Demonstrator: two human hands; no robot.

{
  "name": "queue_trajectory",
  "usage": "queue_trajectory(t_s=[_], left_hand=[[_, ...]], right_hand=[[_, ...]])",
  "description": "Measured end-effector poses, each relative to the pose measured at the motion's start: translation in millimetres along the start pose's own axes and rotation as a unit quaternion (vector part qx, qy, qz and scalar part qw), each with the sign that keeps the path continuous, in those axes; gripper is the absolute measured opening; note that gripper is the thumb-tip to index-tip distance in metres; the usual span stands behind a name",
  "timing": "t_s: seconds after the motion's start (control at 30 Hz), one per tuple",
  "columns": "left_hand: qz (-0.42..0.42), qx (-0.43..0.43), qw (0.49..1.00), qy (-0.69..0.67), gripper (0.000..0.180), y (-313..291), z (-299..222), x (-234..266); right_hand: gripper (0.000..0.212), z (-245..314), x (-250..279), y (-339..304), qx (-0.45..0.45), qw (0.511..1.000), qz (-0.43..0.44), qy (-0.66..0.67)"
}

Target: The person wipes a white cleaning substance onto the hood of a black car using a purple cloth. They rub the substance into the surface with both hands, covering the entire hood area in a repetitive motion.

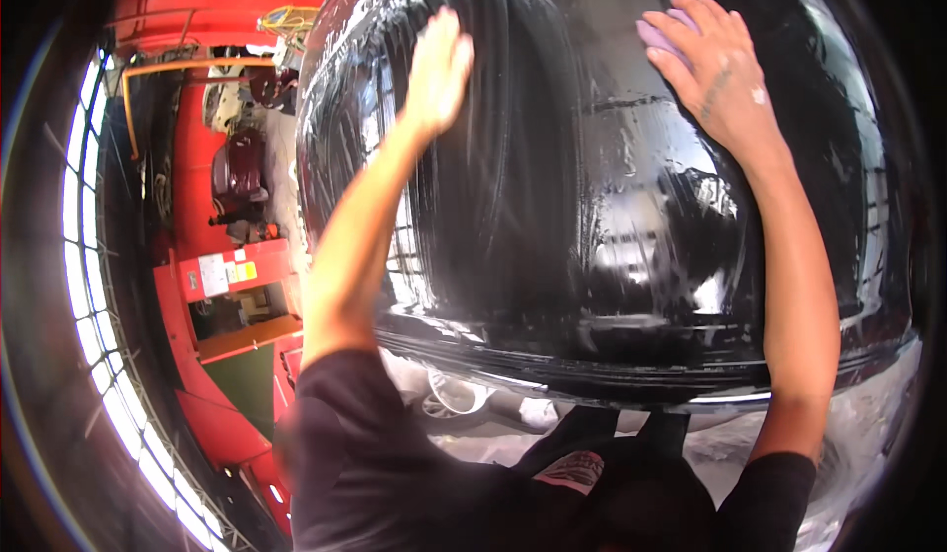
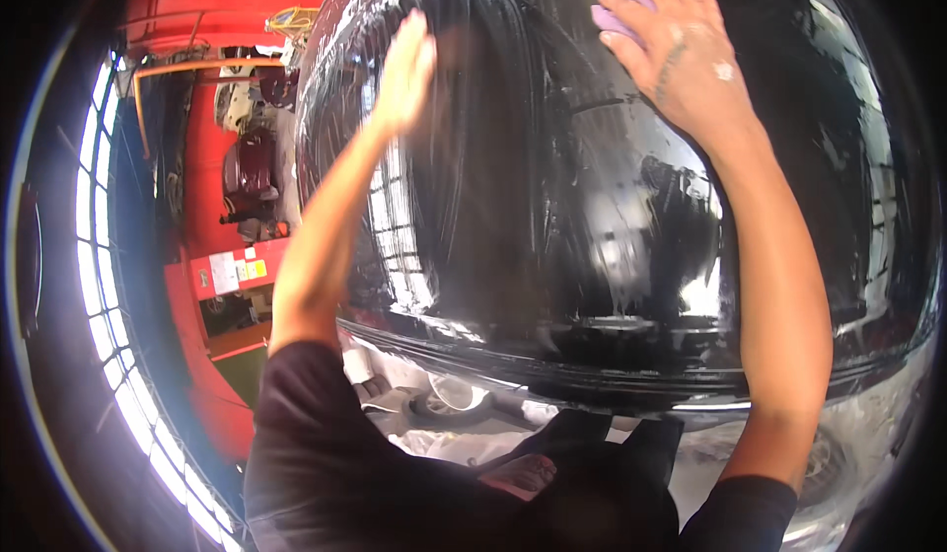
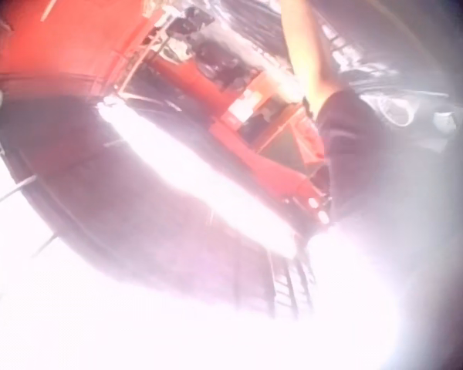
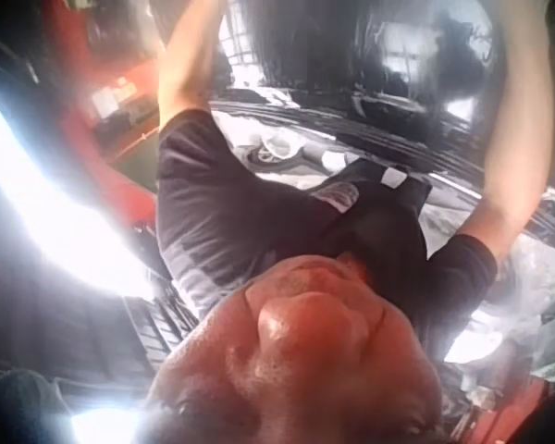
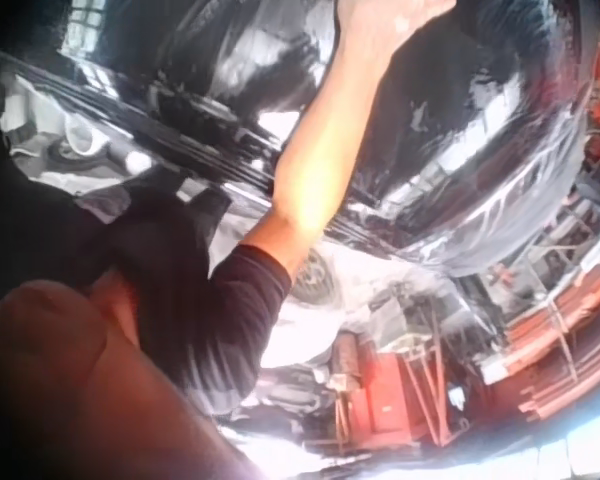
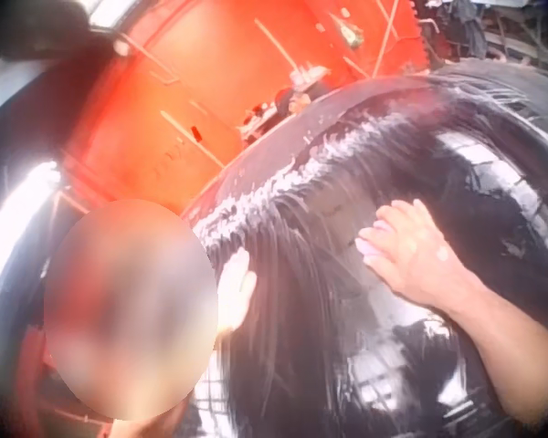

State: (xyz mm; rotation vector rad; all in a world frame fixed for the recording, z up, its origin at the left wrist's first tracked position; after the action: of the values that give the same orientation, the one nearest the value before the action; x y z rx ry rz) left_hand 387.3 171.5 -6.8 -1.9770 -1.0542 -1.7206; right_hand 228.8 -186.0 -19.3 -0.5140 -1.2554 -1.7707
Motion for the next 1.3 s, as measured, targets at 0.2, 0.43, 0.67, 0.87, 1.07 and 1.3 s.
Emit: queue_trajectory(t_s=[0.2, 0.43, 0.67, 0.87, 1.07, 1.3], left_hand=[[0.178, -0.061, 0.982, -0.018, 0.076, -249, -187, 17], [0.025, -0.052, 0.998, 0.035, 0.07, 98, -13, -8], [0.141, -0.091, 0.985, 0.025, 0.069, -69, -184, -10], [0.196, -0.121, 0.973, 0.031, 0.075, -96, -207, -13], [0.007, -0.001, 0.995, 0.104, 0.068, 93, -78, -34], [0.071, -0.046, 0.996, -0.036, 0.065, -219, -204, 12]], right_hand=[[0.041, 8, 3, 3, -0.04, 0.999, 0.014, -0.029], [0.041, 28, -5, 3, -0.017, 1.0, -0.01, 0.002], [0.041, 8, 0, -5, -0.042, 0.999, 0.012, -0.009], [0.04, 4, -6, -6, -0.026, 0.999, -0.026, -0.015], [0.033, 39, 8, 9, 0.02, 0.999, -0.043, 0.011], [0.035, 12, 11, -4, -0.012, 0.999, -0.013, -0.035]])
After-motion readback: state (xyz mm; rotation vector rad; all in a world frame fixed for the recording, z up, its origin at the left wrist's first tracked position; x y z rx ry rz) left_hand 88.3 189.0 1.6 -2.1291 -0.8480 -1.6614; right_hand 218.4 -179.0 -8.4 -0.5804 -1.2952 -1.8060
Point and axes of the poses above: each hand's wrist, its own y-axis towards the middle knuckle, its own x-axis out of the back of the hand, z = x × y, the point moved 4 cm from there along y, towards the middle knuckle, and after that the axes turned 6 degrees about -x, right-handed, at the moved point
